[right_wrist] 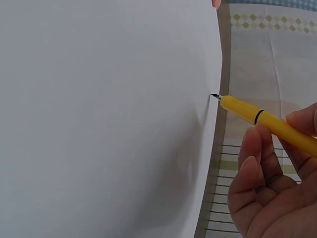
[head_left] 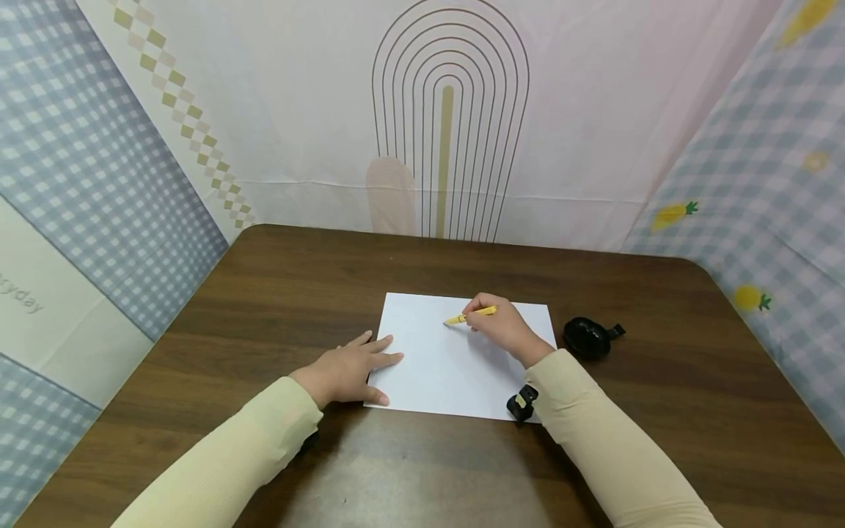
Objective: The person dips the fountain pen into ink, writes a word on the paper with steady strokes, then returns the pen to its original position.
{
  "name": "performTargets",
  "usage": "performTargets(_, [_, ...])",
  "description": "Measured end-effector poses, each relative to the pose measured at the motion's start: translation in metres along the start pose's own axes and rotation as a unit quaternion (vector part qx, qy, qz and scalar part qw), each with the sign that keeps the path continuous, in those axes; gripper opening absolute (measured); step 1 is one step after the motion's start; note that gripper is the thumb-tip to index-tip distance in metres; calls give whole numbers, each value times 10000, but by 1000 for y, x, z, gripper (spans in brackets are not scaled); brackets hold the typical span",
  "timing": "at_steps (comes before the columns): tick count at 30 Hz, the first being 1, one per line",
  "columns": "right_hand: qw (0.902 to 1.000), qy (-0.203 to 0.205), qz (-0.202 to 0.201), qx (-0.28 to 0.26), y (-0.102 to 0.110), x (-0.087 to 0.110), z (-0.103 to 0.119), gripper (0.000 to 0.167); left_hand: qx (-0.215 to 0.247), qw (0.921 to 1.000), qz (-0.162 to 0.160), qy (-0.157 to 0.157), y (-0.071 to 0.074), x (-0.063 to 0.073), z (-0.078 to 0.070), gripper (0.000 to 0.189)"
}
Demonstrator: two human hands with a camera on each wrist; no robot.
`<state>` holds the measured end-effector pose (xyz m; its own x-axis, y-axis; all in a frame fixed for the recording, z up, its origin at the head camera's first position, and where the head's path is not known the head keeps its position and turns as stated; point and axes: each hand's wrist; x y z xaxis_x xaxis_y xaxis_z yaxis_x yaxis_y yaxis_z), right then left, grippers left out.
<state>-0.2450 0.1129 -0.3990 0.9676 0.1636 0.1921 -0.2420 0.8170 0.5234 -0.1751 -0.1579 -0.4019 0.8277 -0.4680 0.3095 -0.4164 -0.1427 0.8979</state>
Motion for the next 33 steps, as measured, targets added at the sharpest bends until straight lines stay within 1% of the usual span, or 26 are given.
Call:
performTargets(7, [10000, 16, 22, 22, 2, 0, -1, 15, 34, 10000, -16, -3, 0, 0, 1, 73])
performTargets(14, [9999, 25, -71, 112, 5, 1, -2, 15, 22, 10000, -32, -7, -1, 1, 0, 73])
performTargets(22, [9998, 71, -89, 138, 8, 2, -5, 15, -35, 10000, -27, 5, -2, 0, 0, 73])
performTargets(33, [9998, -69, -103, 156, 12, 4, -6, 16, -32, 10000, -23, 36, -2, 0, -1, 73])
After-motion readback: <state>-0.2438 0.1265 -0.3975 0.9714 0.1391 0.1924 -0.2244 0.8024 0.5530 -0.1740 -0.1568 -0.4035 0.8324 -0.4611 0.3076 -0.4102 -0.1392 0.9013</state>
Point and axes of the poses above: each hand's wrist, its own x-axis away from the middle knuckle, its own y-axis out of the back of the hand, z = x × y, and after that the axes turned 1 degree about -y, right-handed
